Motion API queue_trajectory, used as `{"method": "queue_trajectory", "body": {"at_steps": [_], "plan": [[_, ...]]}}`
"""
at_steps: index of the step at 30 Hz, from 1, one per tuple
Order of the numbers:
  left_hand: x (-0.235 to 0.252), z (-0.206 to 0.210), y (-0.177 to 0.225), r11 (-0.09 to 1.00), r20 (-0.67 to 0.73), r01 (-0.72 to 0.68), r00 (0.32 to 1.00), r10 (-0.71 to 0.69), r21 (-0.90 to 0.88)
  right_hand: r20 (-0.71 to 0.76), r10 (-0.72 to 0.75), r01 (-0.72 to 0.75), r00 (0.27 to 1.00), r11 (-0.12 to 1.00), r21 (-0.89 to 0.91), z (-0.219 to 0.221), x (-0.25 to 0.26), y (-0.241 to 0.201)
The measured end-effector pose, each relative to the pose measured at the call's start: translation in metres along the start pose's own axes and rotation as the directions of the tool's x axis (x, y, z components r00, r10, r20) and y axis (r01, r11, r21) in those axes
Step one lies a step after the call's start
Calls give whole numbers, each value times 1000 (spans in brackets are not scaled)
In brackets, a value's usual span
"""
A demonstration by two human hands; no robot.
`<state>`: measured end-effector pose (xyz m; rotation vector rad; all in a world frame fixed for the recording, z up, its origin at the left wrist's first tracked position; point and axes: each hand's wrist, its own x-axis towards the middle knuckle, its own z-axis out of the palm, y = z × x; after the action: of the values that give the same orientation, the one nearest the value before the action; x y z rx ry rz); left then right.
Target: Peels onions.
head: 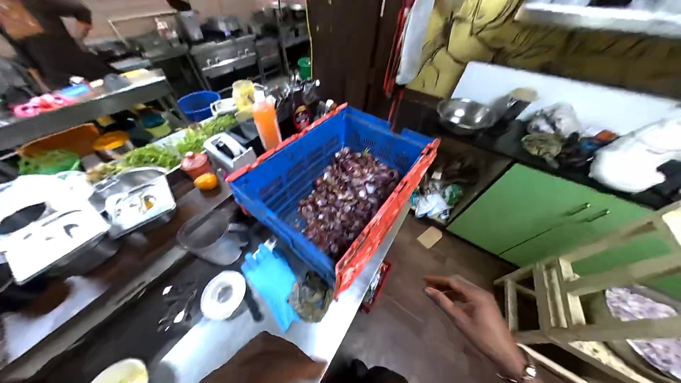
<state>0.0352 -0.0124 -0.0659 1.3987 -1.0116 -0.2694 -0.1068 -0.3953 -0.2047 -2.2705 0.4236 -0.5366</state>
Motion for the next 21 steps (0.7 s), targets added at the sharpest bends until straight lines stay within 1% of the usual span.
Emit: {"method": "queue_trajectory", "body": {"at_steps": [1, 2, 3, 4, 5, 6, 8, 9, 11, 12, 13, 14, 16, 17, 18, 19, 20, 21], "plan": [[1, -1, -20, 994, -67, 100, 993, -97, 43, -42, -84, 86, 996, 995, 46, -19, 26, -9], [4, -1, -40, 979, -130, 192, 975, -182, 66, -53, -177, 180, 983, 982, 64, -36, 55, -19], [9, 1, -58, 956, -203, 278, 946, -254, 100, -30, -270, 272, 962, 960, 70, -49, 86, -31], [15, 4, -77, 927, -276, 354, 910, -311, 123, 22, -369, 367, 929, 927, 73, -58, 120, -45], [21, 8, -96, 902, -342, 414, 871, -353, 124, 98, -465, 459, 880, 885, 80, -61, 156, -59], [28, 14, -113, 875, -403, 472, 826, -395, 109, 191, -554, 544, 810, 832, 108, -56, 193, -70], [47, 29, -140, 827, -502, 561, 727, -469, 39, 402, -661, 657, 634, 734, 171, -27, 267, -81], [59, 38, -149, 812, -538, 583, 681, -496, -11, 514, -680, 702, 523, 686, 194, -5, 303, -81], [79, 60, -158, 781, -616, 622, 597, -514, -50, 695, -672, 774, 253, 572, 271, 54, 362, -74], [88, 70, -159, 752, -654, 659, 558, -511, -26, 756, -643, 796, 126, 520, 310, 87, 383, -69], [96, 79, -159, 720, -684, 694, 523, -509, -5, 807, -590, 805, 12, 484, 342, 121, 397, -66], [102, 87, -159, 692, -711, 722, 489, -506, 3, 838, -539, 811, -82, 453, 371, 157, 405, -61], [109, 97, -165, 676, -763, 737, 432, -480, -8, 877, -421, 805, -233, 423, 417, 227, 401, -51], [110, 99, -167, 681, -778, 732, 407, -479, -36, 873, -387, 784, -297, 424, 454, 259, 391, -45], [110, 100, -168, 686, -790, 725, 381, -480, -67, 863, -367, 757, -348, 433, 489, 284, 378, -38], [110, 100, -168, 691, -804, 717, 355, -477, -94, 879, -332, 727, -342, 500, 472, 297, 363, -30], [112, 101, -169, 689, -818, 717, 328, -473, -110, 907, -296, 674, -300, 608, 421, 294, 352, -20], [114, 102, -169, 682, -831, 721, 304, -466, -119, 936, -253, 568, -244, 745, 349, 276, 349, -14]]}}
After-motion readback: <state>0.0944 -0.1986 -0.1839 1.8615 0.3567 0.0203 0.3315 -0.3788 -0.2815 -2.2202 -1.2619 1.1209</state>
